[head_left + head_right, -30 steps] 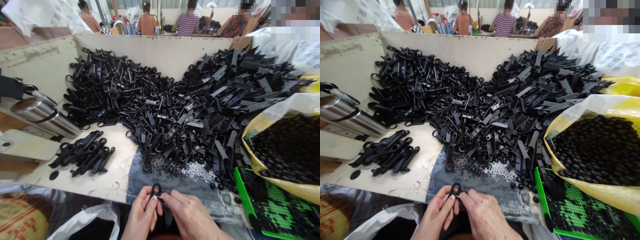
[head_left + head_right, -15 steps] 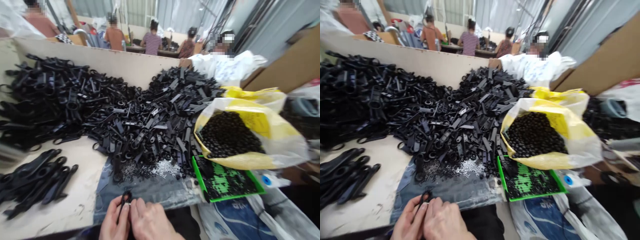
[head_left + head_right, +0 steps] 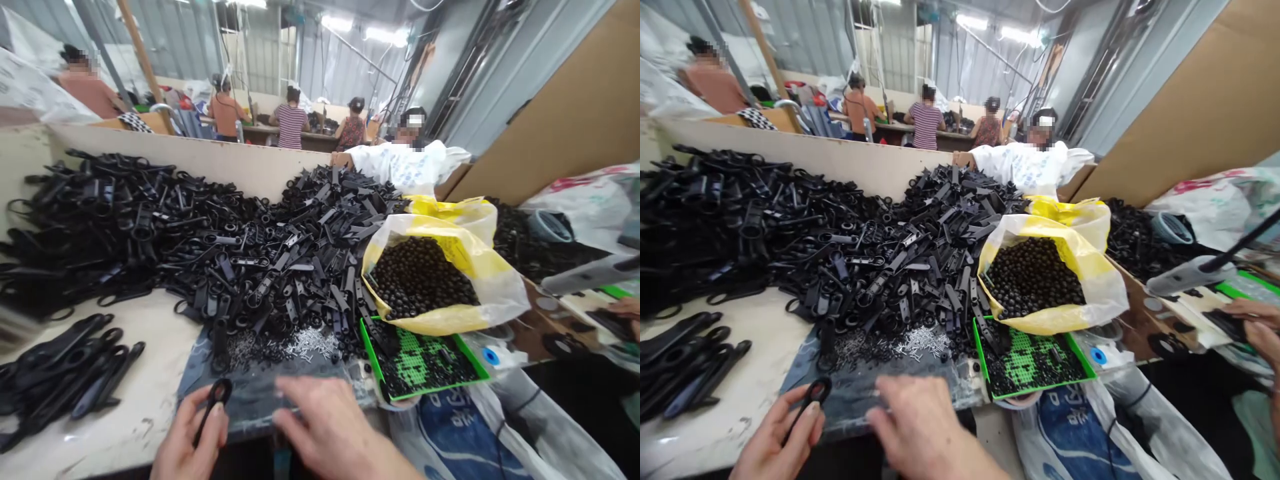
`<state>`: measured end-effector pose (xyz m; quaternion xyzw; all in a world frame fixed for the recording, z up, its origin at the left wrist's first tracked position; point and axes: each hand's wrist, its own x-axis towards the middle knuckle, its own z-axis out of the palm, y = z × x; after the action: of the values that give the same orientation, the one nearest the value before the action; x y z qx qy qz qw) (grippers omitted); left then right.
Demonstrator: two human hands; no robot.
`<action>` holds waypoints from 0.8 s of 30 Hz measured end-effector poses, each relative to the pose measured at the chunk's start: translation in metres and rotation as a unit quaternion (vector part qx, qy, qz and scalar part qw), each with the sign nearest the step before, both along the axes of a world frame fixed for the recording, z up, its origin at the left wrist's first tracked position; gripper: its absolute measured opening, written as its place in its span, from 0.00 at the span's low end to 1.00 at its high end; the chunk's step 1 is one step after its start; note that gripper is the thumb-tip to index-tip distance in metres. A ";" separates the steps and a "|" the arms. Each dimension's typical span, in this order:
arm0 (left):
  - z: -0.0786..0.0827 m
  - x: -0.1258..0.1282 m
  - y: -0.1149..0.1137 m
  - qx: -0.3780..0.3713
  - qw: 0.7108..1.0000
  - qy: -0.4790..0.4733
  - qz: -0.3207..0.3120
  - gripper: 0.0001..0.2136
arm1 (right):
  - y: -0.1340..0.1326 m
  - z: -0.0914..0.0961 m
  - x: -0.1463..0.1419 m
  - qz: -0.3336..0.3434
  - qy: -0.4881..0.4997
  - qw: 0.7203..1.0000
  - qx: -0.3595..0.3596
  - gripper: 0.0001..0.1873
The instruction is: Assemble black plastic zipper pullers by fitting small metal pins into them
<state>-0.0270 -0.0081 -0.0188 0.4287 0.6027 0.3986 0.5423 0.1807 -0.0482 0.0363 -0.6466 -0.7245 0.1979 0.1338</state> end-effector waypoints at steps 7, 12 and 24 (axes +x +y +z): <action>0.013 0.026 0.005 -0.105 0.976 -0.191 -0.001 0.29 | 0.025 0.010 0.006 0.024 0.161 0.984 0.078 0.14; 0.006 0.029 -0.003 -0.081 0.975 -0.206 0.013 0.24 | 0.017 -0.014 -0.021 0.069 0.113 0.991 0.027 0.15; -0.014 0.022 -0.021 -0.121 0.966 -0.229 0.015 0.26 | 0.013 -0.040 -0.045 0.092 -0.070 0.993 -0.034 0.16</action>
<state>-0.0054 -0.0293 -0.0330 0.2481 0.5125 0.4179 0.7079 0.1357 -0.0353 -0.0035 -0.5934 -0.7816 0.1877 0.0421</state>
